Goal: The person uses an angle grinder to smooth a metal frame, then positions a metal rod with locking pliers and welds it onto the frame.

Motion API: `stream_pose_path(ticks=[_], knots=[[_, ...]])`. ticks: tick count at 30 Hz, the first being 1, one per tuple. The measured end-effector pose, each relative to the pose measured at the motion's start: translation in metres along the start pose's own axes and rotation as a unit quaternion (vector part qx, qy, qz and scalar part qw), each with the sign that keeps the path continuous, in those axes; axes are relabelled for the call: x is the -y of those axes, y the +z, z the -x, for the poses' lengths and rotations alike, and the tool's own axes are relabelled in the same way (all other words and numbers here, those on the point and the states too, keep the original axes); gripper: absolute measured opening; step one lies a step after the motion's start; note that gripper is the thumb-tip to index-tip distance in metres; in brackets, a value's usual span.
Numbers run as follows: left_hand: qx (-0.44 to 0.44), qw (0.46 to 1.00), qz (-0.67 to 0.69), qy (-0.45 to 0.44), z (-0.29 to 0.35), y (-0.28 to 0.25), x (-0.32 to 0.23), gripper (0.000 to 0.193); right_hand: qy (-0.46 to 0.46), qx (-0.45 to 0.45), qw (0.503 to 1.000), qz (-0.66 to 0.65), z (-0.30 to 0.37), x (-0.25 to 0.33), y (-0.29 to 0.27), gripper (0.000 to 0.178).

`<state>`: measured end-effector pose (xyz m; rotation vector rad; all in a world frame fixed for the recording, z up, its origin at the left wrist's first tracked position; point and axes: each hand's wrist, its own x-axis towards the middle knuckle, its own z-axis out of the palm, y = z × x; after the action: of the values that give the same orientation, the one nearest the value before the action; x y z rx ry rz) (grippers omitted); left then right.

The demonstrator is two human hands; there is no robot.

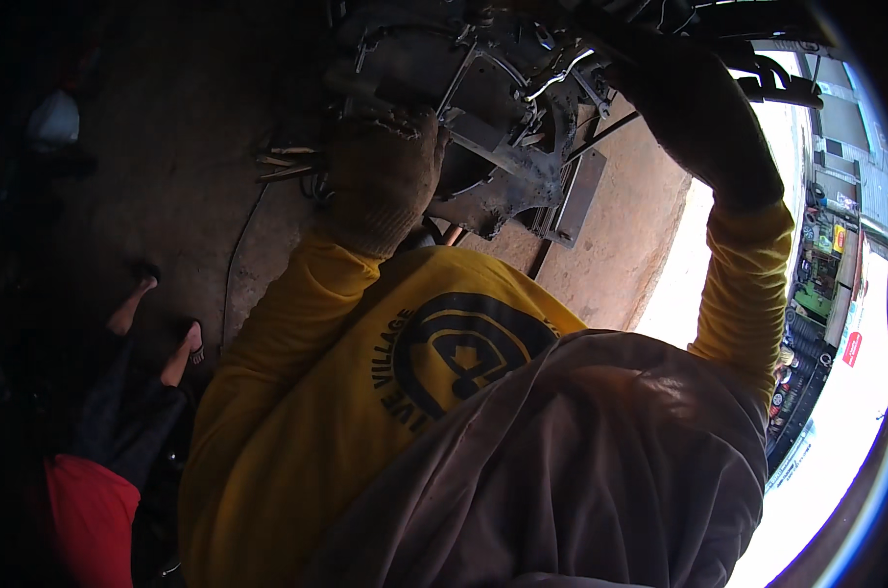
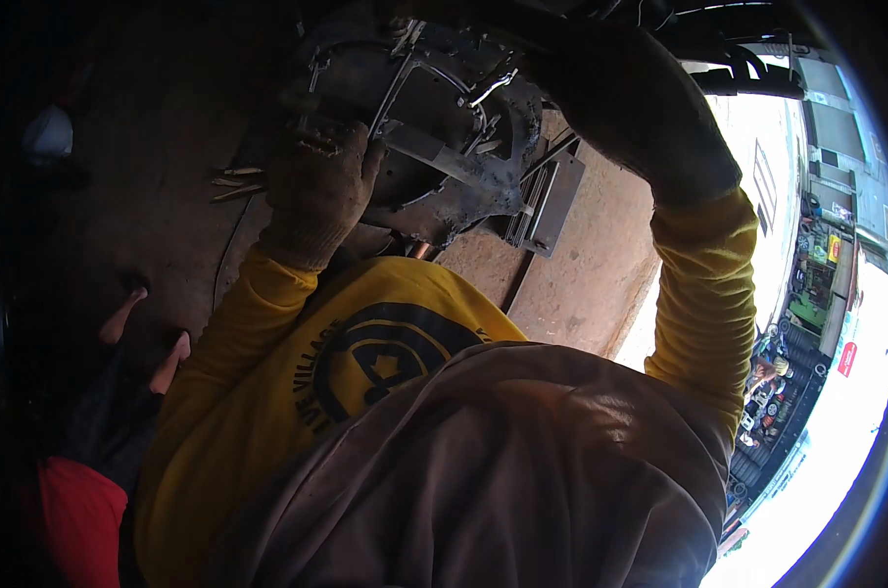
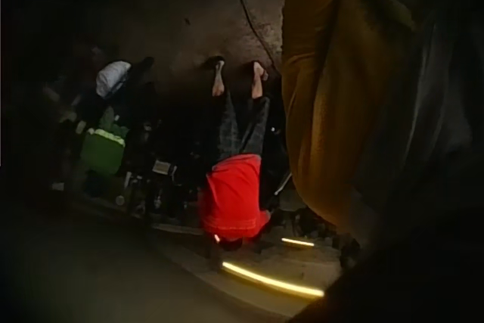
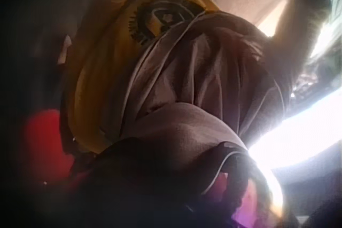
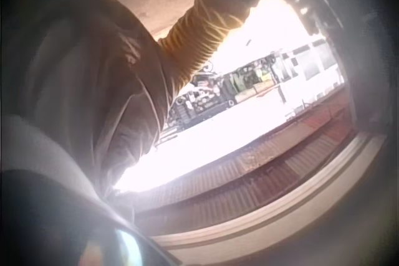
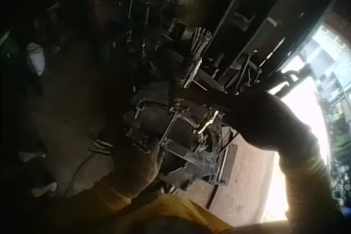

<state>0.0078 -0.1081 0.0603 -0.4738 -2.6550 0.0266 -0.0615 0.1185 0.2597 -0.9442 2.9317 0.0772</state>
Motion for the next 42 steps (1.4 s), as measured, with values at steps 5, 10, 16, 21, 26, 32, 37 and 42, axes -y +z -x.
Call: stream_pose_path(ticks=[5,10,16,21,26,32,37,42], knots=[[-0.002,0.996,-0.085,0.005,0.010,0.010,-0.005,0.026,-0.096,0.004,0.995,0.025,-0.025,0.013,0.004,0.050],[0.027,0.998,-0.046,-0.028,0.009,0.010,-0.008,0.028,-0.110,0.098,0.980,0.130,-0.039,0.023,0.012,0.052],[-0.007,0.991,-0.127,0.038,0.015,0.007,-0.011,0.022,-0.186,-0.030,0.973,0.130,-0.042,0.019,0.000,0.051],[0.043,0.999,-0.001,0.021,0.014,0.004,-0.011,0.025,-0.192,0.005,0.968,0.162,-0.037,0.024,-0.003,0.048],[0.017,0.993,-0.098,0.059,0.022,0.022,-0.014,0.024,-0.155,-0.072,0.969,0.180,-0.044,0.015,-0.013,0.044],[0.079,0.996,-0.025,0.044,0.013,0.001,-0.009,0.027,-0.180,0.026,0.973,0.140,-0.036,0.022,0.001,0.047],[0.107,0.993,0.044,0.003,0.009,0.001,-0.016,0.024,-0.117,0.004,0.985,0.130,-0.032,0.037,-0.018,0.053],[-0.014,0.998,0.068,0.005,0.012,0.011,-0.010,0.023,-0.080,-0.033,0.987,0.139,-0.028,0.037,-0.011,0.054]])
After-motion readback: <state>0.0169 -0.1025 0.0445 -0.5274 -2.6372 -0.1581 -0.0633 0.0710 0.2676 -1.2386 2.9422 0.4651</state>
